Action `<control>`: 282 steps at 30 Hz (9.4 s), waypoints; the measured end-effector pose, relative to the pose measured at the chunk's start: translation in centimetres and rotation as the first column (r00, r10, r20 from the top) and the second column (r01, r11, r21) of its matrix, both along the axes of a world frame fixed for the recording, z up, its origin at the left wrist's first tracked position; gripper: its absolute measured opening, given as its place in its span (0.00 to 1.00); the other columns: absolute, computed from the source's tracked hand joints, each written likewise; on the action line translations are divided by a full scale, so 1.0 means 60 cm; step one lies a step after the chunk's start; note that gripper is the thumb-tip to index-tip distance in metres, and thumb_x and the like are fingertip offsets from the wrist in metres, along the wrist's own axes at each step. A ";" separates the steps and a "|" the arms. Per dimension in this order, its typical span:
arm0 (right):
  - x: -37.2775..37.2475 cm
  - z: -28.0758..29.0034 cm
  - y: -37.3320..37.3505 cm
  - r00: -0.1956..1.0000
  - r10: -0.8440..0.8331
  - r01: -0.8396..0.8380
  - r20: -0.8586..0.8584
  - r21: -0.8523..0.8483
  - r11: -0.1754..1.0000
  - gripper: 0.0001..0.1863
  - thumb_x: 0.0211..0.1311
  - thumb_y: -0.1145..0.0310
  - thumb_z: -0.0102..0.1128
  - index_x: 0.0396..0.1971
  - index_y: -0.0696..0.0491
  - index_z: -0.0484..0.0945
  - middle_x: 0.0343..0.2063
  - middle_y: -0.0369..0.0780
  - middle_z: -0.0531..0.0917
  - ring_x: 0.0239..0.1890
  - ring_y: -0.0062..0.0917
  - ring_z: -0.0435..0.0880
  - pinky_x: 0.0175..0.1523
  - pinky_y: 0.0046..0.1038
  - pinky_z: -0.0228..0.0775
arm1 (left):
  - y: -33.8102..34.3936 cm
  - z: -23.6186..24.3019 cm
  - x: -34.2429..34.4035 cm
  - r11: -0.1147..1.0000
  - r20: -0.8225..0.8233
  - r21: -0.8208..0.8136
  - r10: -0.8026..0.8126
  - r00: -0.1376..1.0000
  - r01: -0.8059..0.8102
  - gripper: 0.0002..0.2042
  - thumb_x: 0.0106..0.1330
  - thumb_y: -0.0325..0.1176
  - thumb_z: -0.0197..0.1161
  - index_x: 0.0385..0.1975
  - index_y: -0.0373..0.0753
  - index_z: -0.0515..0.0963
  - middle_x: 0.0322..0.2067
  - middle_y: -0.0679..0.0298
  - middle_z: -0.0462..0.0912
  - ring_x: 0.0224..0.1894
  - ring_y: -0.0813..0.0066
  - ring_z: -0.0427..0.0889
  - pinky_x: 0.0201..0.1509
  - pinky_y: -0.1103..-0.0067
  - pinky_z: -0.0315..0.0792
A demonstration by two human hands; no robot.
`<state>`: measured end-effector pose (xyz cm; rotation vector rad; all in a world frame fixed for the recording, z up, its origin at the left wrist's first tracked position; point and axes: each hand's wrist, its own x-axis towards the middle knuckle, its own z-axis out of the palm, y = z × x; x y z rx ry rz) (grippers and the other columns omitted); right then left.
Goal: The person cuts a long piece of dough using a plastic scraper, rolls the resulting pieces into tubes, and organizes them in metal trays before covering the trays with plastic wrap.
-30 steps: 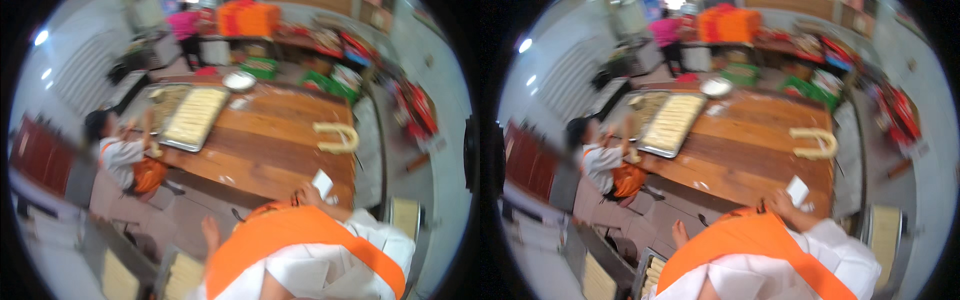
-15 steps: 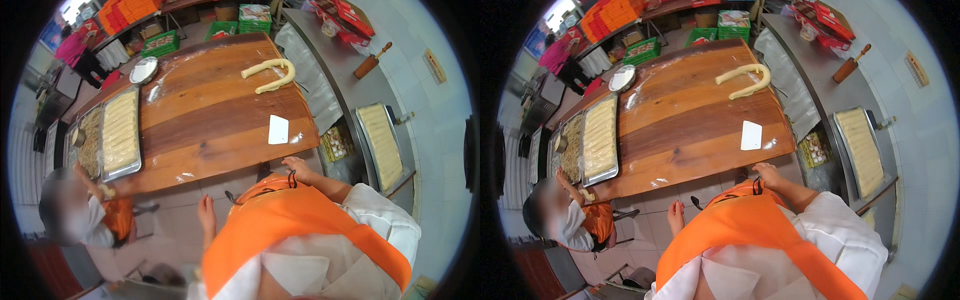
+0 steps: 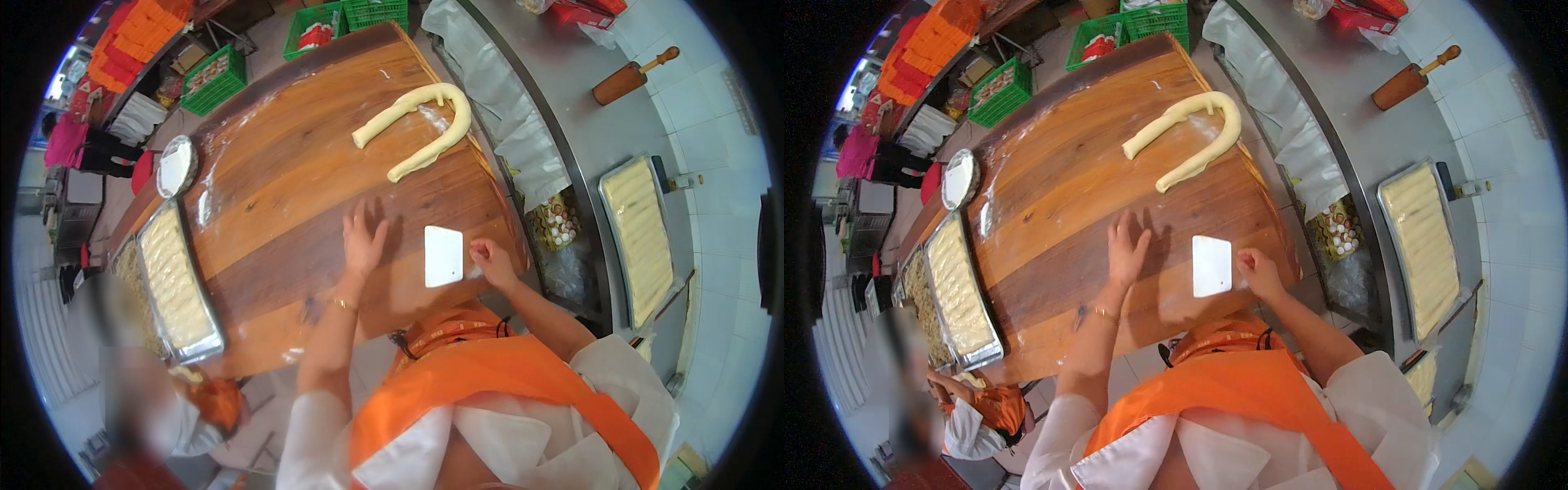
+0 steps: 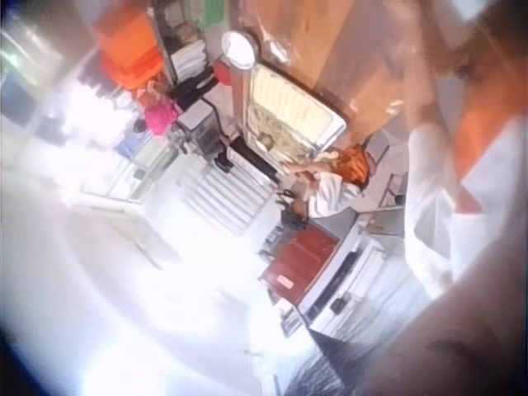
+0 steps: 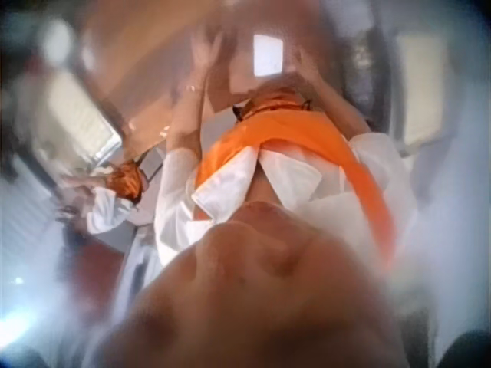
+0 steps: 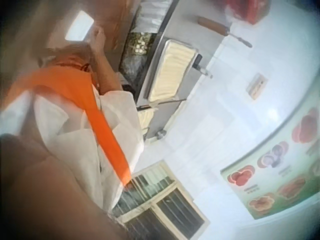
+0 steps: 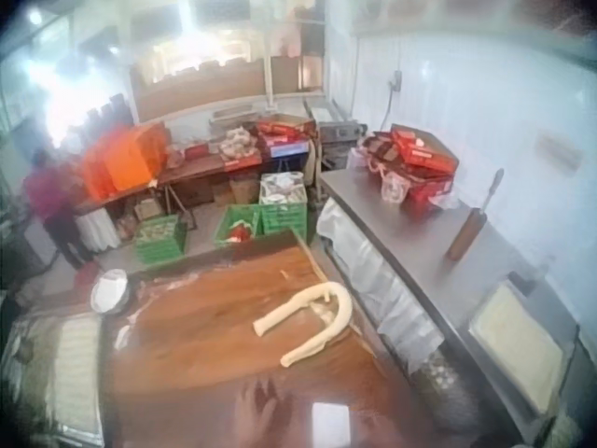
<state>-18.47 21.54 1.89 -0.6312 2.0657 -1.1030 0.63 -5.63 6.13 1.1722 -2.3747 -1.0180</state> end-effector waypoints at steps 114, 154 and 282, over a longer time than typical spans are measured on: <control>0.404 -0.069 -0.521 -0.266 0.678 -0.954 -0.685 0.288 -0.083 0.19 0.52 0.62 0.66 0.45 0.47 0.76 0.32 0.36 0.73 0.36 0.31 0.75 0.38 0.33 0.64 | -0.033 -0.142 0.750 0.942 0.442 -0.307 0.018 0.897 0.133 0.23 0.58 0.44 0.65 0.50 0.39 0.72 0.44 0.60 0.74 0.46 0.60 0.76 0.52 0.67 0.70; 0.164 -0.045 -0.508 -0.111 0.778 -0.865 -0.618 0.446 0.231 0.29 0.40 0.66 0.75 0.48 0.49 0.77 0.46 0.38 0.78 0.50 0.36 0.77 0.56 0.41 0.68 | -0.049 -0.129 0.603 0.960 0.366 -0.229 -0.066 0.928 0.159 0.31 0.59 0.45 0.67 0.60 0.38 0.68 0.51 0.56 0.74 0.53 0.57 0.73 0.59 0.64 0.67; 0.228 0.065 -0.385 0.396 0.902 -0.911 0.174 0.196 0.362 0.18 0.60 0.63 0.67 0.48 0.54 0.82 0.39 0.41 0.85 0.41 0.30 0.83 0.48 0.30 0.73 | 0.061 -0.059 0.673 0.118 0.135 0.841 0.899 0.416 -0.528 0.14 0.63 0.36 0.70 0.45 0.40 0.79 0.36 0.66 0.83 0.35 0.79 0.81 0.31 0.83 0.75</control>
